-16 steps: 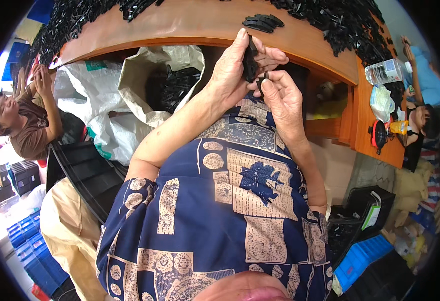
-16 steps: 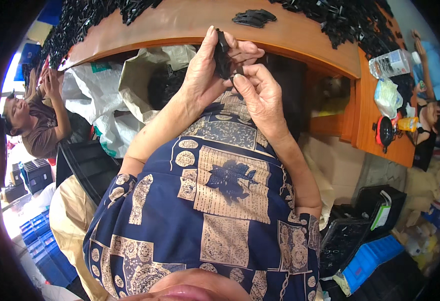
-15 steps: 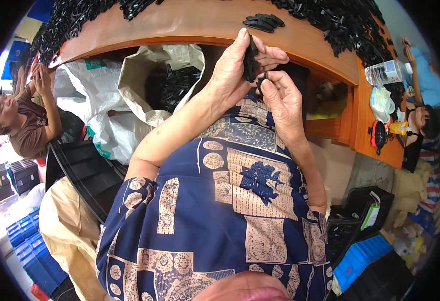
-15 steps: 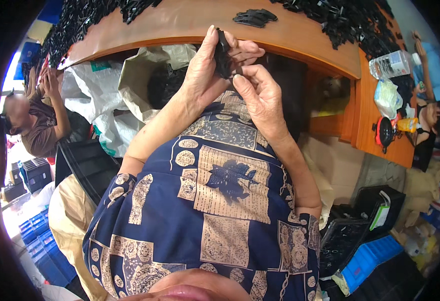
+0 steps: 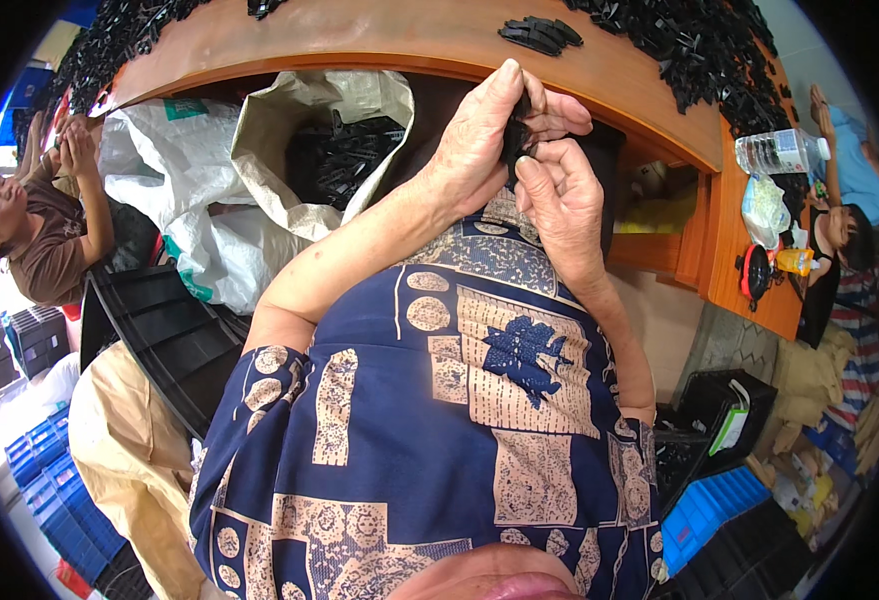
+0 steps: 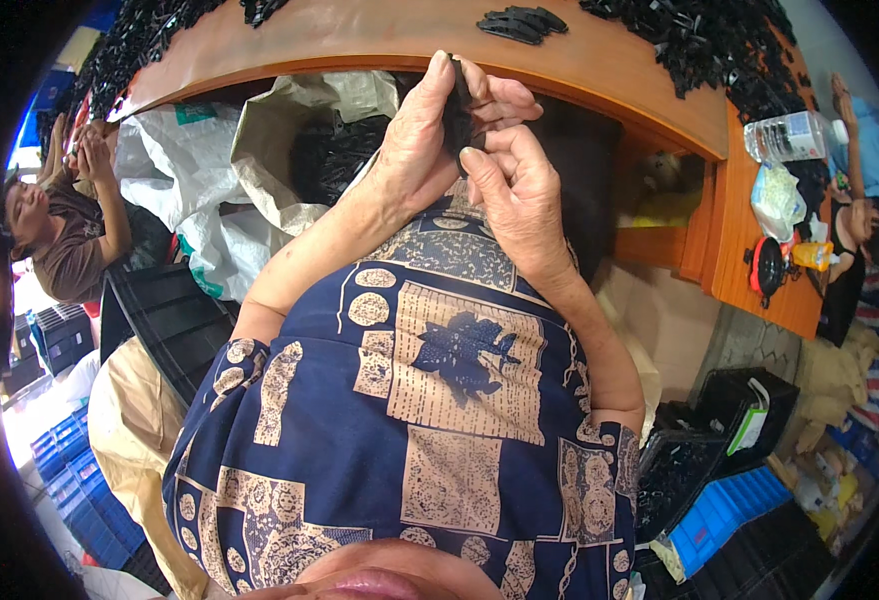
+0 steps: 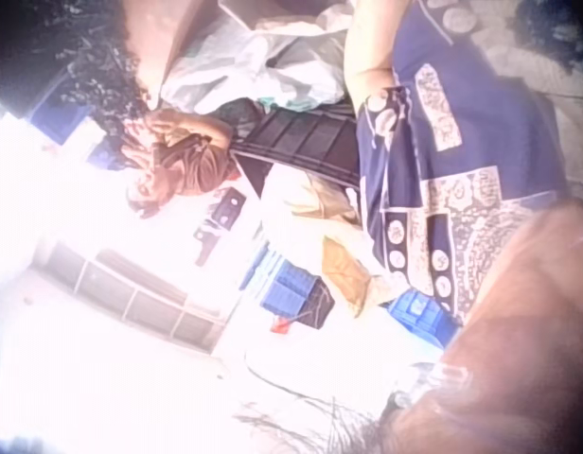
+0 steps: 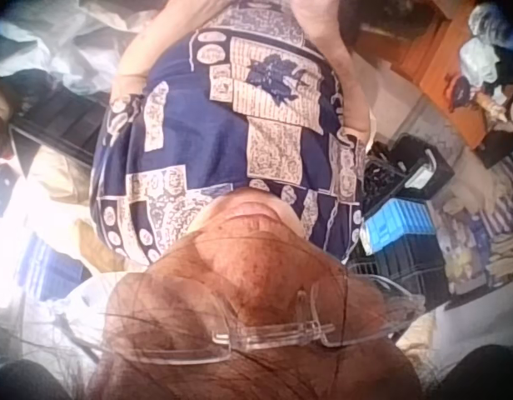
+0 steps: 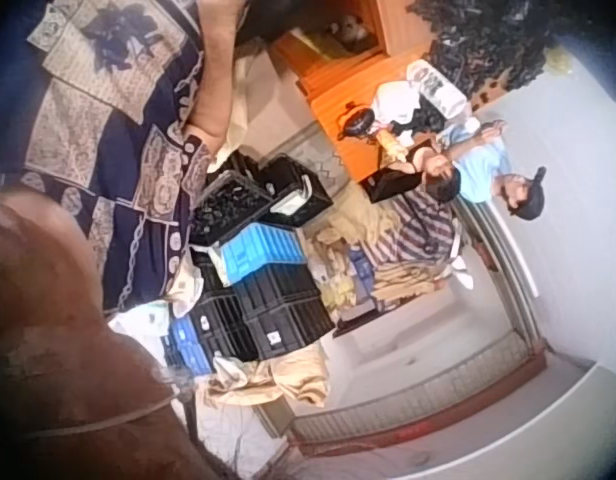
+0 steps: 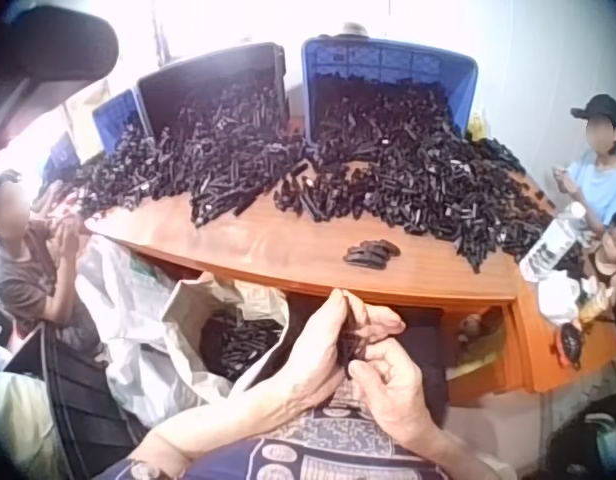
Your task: The person empties plastic parts from a container onto the table, picks up individual pieces, and connects them together by hand.
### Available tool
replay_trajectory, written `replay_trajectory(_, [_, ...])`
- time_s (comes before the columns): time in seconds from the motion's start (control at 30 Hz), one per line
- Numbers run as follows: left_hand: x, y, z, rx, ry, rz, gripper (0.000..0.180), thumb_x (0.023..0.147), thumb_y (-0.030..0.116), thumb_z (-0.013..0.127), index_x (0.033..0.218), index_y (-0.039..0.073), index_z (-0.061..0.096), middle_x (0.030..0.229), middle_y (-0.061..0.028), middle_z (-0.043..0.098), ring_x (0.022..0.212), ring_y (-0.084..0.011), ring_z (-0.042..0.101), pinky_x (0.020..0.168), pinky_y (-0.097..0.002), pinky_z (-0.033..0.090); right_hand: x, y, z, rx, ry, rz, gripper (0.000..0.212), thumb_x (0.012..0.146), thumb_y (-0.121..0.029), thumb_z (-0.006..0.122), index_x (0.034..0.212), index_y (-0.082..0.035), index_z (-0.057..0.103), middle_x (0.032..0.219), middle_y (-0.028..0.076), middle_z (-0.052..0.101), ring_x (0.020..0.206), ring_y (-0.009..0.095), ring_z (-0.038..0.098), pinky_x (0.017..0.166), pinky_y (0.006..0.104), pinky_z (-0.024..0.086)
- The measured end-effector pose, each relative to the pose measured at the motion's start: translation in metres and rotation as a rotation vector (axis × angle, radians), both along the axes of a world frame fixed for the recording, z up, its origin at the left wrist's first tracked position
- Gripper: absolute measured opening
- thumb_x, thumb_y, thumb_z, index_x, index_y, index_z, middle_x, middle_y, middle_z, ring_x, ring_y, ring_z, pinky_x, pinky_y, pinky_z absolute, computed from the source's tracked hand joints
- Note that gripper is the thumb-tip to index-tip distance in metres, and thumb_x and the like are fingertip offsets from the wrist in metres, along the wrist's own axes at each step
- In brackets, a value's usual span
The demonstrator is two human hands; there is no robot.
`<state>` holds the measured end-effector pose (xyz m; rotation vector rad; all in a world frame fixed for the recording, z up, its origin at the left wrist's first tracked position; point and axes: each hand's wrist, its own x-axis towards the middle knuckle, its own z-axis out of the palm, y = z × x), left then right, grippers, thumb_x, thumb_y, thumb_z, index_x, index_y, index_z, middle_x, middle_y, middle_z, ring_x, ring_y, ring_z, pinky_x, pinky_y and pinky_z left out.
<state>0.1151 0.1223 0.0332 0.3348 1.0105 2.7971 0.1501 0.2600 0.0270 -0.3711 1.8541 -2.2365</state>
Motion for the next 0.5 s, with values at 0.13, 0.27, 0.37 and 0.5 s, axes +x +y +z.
replay_trajectory(0.13, [0.006, 0.003, -0.002, -0.127, 0.118, 0.030, 0.044, 0.107, 0.051, 0.045, 0.095, 0.009, 0.049, 0.115, -0.0231, 0.067, 0.111, -0.0338, 0.065, 0.099, -0.0446, 0.055, 0.008, -0.004, 0.004, 0.076, -0.039, -0.049, 0.013, 0.099, -0.006, 0.066, 0.103, -0.001, 0.055, 0.072, 0.001, 0.062, 0.066, 0.004, 0.055, 0.059, 0.0203, 0.046])
replay_trajectory(0.27, [0.018, 0.015, -0.002, -0.153, 0.062, 0.038, 0.046, 0.107, 0.051, 0.042, 0.099, 0.007, 0.051, 0.125, -0.0274, 0.061, 0.111, -0.0376, 0.064, 0.096, -0.0473, 0.056, 0.006, -0.006, -0.004, 0.173, 0.217, -0.218, 0.014, 0.098, -0.007, 0.067, 0.100, 0.000, 0.055, 0.076, 0.004, 0.067, 0.069, 0.005, 0.058, 0.061, 0.0215, 0.048])
replay_trajectory(0.37, [0.020, 0.014, -0.001, -0.150, 0.034, 0.078, 0.048, 0.108, 0.052, 0.039, 0.101, 0.006, 0.052, 0.127, -0.0263, 0.061, 0.112, -0.0357, 0.064, 0.096, -0.0454, 0.056, 0.003, -0.007, -0.004, 0.104, 0.118, -0.140, 0.015, 0.098, -0.008, 0.068, 0.100, 0.000, 0.056, 0.075, 0.004, 0.067, 0.068, 0.005, 0.058, 0.060, 0.0217, 0.047])
replay_trajectory(0.5, [0.005, -0.011, -0.015, -0.073, -0.285, 0.217, 0.047, 0.108, 0.052, 0.036, 0.103, 0.011, 0.057, 0.122, -0.0173, 0.066, 0.108, -0.0286, 0.067, 0.092, -0.0406, 0.056, -0.047, 0.014, 0.003, 0.259, 0.066, 0.191, 0.016, 0.102, -0.017, 0.063, 0.102, -0.001, 0.061, 0.077, 0.005, 0.067, 0.064, 0.007, 0.060, 0.055, 0.0226, 0.047])
